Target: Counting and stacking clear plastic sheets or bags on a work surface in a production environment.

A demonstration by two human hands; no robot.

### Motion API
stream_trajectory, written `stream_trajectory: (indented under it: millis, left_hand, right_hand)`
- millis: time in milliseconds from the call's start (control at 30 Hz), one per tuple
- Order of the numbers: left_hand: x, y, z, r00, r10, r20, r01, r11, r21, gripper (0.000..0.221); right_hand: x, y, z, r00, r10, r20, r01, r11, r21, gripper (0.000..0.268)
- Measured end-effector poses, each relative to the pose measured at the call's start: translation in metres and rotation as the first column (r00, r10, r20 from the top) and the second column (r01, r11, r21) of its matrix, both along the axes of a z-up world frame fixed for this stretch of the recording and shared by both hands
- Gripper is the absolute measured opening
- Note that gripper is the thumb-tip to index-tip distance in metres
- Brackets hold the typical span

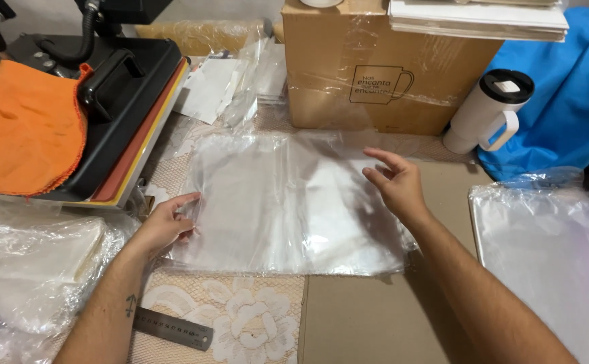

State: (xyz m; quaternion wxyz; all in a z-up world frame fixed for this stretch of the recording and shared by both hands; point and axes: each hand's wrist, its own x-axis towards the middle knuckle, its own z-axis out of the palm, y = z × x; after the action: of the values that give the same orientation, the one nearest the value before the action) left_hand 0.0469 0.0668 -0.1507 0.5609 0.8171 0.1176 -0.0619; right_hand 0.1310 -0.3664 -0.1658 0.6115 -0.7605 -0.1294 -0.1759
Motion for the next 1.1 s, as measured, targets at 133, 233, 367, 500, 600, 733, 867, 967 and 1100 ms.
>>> stream_trajectory:
  millis: [133,233,367,500,600,733,867,967,1100]
  left_hand:
    - [0.005,-0.002,0.003,1.000,0.027,0.014,-0.026,0.999,-0.036,0.073]
    - [0.007,0.012,-0.011,0.998,0.056,0.021,-0.056,0.998,-0.026,0.069]
    - [-0.003,-0.002,0.010,0.995,0.081,0.054,-0.081,0.997,-0.019,0.069]
    - [0.008,0.021,-0.024,0.994,0.086,0.063,-0.088,0.995,0.039,0.068]
    - [0.005,0.020,-0.024,0.990,0.104,0.094,-0.115,0.986,0.120,0.066]
    - [-0.005,0.009,-0.012,0.990,0.107,0.092,-0.128,0.957,0.259,0.077]
    - [-0.023,-0.004,0.004,0.990,0.133,0.041,-0.138,0.916,0.377,0.083]
    - [-0.023,-0.003,0.003,0.996,0.092,0.018,-0.089,0.868,0.488,0.083]
    - [-0.032,-0.013,-0.005,0.998,0.040,0.043,-0.058,0.801,0.596,0.079]
  right_hand:
    - [0.024,-0.015,-0.022,0.957,-0.081,-0.279,0.088,0.996,0.011,0.052]
    - [0.039,-0.021,-0.040,0.932,-0.124,-0.341,0.113,0.992,-0.051,0.054]
    - [0.045,-0.016,-0.033,0.928,-0.151,-0.341,0.115,0.986,-0.124,0.053]
    - [0.061,-0.028,-0.059,0.943,-0.213,-0.255,0.125,0.939,-0.319,0.054]
    - [0.055,-0.028,-0.056,0.953,-0.216,-0.214,0.097,0.884,-0.457,0.057]
    - [0.021,-0.016,-0.017,0.983,-0.174,-0.062,0.081,0.708,-0.701,0.052]
    - [-0.006,-0.016,-0.005,0.985,-0.162,0.055,0.139,0.570,-0.810,0.059]
    - [-0.040,-0.016,-0.002,1.000,0.009,-0.021,-0.023,0.429,-0.903,0.065]
    - [-0.102,-0.017,0.011,0.975,0.193,-0.109,-0.142,0.167,-0.976,0.079]
